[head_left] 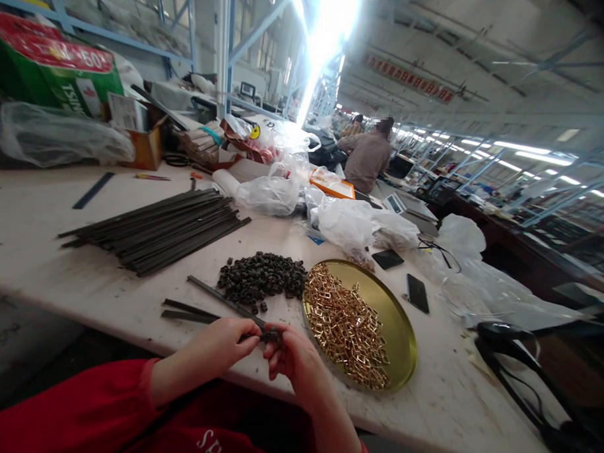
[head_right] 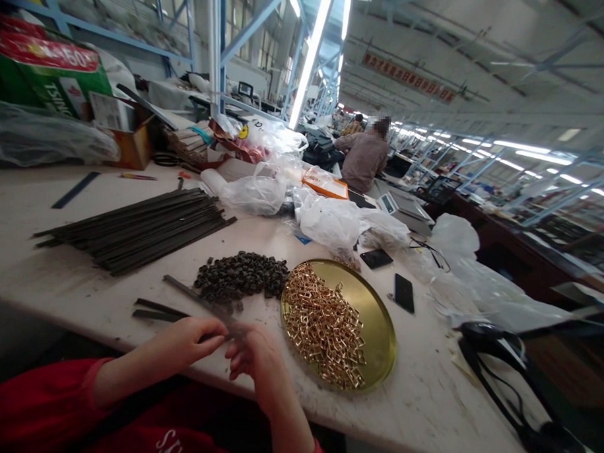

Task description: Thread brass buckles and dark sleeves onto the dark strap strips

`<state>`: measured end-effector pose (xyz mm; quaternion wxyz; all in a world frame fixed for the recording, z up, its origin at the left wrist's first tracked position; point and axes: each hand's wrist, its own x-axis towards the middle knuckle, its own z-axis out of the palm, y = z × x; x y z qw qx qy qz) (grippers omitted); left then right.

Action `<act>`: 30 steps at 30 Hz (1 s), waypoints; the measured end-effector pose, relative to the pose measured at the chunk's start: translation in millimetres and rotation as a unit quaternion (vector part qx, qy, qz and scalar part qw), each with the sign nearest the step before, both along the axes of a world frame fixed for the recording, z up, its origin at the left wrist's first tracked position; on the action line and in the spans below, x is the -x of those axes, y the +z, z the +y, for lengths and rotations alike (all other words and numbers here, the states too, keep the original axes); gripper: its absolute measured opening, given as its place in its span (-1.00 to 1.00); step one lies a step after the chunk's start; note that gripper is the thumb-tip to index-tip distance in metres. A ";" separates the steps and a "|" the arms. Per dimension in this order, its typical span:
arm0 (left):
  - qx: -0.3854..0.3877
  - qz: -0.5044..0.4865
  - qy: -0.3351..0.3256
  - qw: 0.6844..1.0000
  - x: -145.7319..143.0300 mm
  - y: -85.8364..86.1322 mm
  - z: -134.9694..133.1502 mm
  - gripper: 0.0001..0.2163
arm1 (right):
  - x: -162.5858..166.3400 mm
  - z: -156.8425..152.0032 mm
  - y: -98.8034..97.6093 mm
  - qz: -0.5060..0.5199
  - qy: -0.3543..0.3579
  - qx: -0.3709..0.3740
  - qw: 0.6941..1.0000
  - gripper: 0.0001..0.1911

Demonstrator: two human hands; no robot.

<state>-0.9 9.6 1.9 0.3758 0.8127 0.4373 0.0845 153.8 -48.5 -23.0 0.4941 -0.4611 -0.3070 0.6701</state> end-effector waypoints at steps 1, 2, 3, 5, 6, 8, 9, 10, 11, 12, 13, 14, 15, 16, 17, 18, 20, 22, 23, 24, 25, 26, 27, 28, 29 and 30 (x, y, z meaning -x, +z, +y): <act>0.002 0.002 -0.003 1.000 -0.7 0.8 -0.4 -0.75 | 0.1 -0.2 -1.6 -0.016 0.000 -0.010 1.000 -0.59; 0.005 0.004 -0.006 1.000 -1.1 1.0 -0.5 -0.75 | 0.5 -0.2 -3.6 -0.045 0.002 -0.024 0.999 -0.57; 0.012 0.004 -0.011 1.000 -1.1 0.6 -0.2 -0.75 | 1.0 -0.1 -5.8 -0.081 0.002 -0.039 0.996 -0.56; 0.047 -0.011 -0.023 0.999 0.5 -2.3 1.5 -0.74 | 2.0 -0.3 -9.6 -0.146 0.005 -0.069 0.987 -0.56; 0.071 -0.024 -0.030 0.997 2.0 -4.5 2.7 -0.74 | 2.2 -0.7 -10.9 -0.168 0.008 -0.083 0.982 -0.57; 0.119 -0.050 -0.043 0.991 5.7 -8.8 4.9 -0.74 | 1.8 -2.0 -11.7 -0.188 0.017 -0.103 0.977 -0.58; 0.141 -0.058 -0.049 0.987 7.5 -10.1 5.6 -0.74 | 1.3 -2.6 -11.4 -0.186 0.028 -0.107 0.976 -0.59; 0.158 -0.064 -0.053 0.984 8.9 -10.3 5.9 -0.75 | 0.8 -2.9 -11.0 -0.173 0.038 -0.103 0.979 -0.59; 0.169 -0.070 -0.056 0.982 9.8 -9.5 6.0 -0.76 | 0.5 -2.9 -10.7 -0.149 0.047 -0.090 0.984 -0.60; 0.173 -0.075 -0.060 0.980 10.2 -7.6 5.8 -0.76 | 0.5 -2.6 -10.5 -0.116 0.054 -0.070 0.989 -0.61; 0.169 -0.077 -0.061 0.981 10.0 -5.0 5.6 -0.76 | 1.1 -2.0 -10.6 -0.083 0.054 -0.049 0.994 -0.63; 0.157 -0.074 -0.059 0.983 9.5 -2.0 5.4 -0.76 | 2.1 -1.2 -10.9 -0.058 0.046 -0.032 0.997 -0.64; 0.140 -0.066 -0.055 0.986 8.6 1.1 5.3 -0.75 | 3.7 -0.5 -11.3 -0.051 0.031 -0.025 0.998 -0.65; 0.122 -0.053 -0.049 0.990 7.7 3.9 5.3 -0.75 | 5.6 0.1 -11.8 -0.062 0.012 -0.030 0.998 -0.67; 0.107 -0.039 -0.042 0.993 6.9 6.1 5.5 -0.74 | 7.7 0.5 -12.2 -0.093 -0.008 -0.048 0.994 -0.68; 0.095 -0.026 -0.035 0.995 6.2 7.6 5.7 -0.73 | 9.7 0.7 -12.4 -0.138 -0.026 -0.071 0.988 -0.68; 0.080 -0.011 -0.026 0.996 5.4 8.8 5.9 -0.72 | 13.3 0.5 -12.1 -0.240 -0.047 -0.115 0.963 -0.69; 0.071 -0.006 -0.020 0.997 5.5 8.2 5.5 -0.72 | 15.9 0.2 -10.9 -0.321 -0.052 -0.136 0.936 -0.76; 0.070 -0.006 -0.016 0.997 5.8 7.5 5.1 -0.72 | 16.9 0.1 -10.2 -0.347 -0.051 -0.138 0.926 -0.80; 0.074 -0.007 -0.013 0.997 6.1 6.7 4.7 -0.72 | 17.8 0.0 -9.6 -0.363 -0.050 -0.138 0.920 -0.83; 0.078 -0.010 -0.011 0.997 6.5 5.8 4.2 -0.72 | 18.8 -0.2 -9.3 -0.370 -0.049 -0.137 0.918 -0.86; 0.084 -0.013 -0.009 0.996 6.9 4.8 3.8 -0.72 | 19.8 -0.6 -9.4 -0.370 -0.050 -0.137 0.917 -0.88; 0.089 -0.015 -0.007 0.996 7.3 3.8 3.2 -0.73 | 20.9 -1.2 -9.8 -0.368 -0.053 -0.137 0.918 -0.90; 0.093 -0.015 -0.005 0.995 7.6 2.6 2.4 -0.74 | 22.1 -2.1 -10.7 -0.365 -0.059 -0.138 0.919 -0.90; 0.096 -0.017 0.000 0.995 7.8 1.5 1.3 -0.74 | 23.3 -3.1 -11.8 -0.361 -0.066 -0.141 0.919 -0.90; 0.096 -0.022 0.006 0.995 7.7 0.6 -0.3 -0.75 | 24.5 -4.2 -13.2 -0.357 -0.074 -0.143 0.920 -0.89</act>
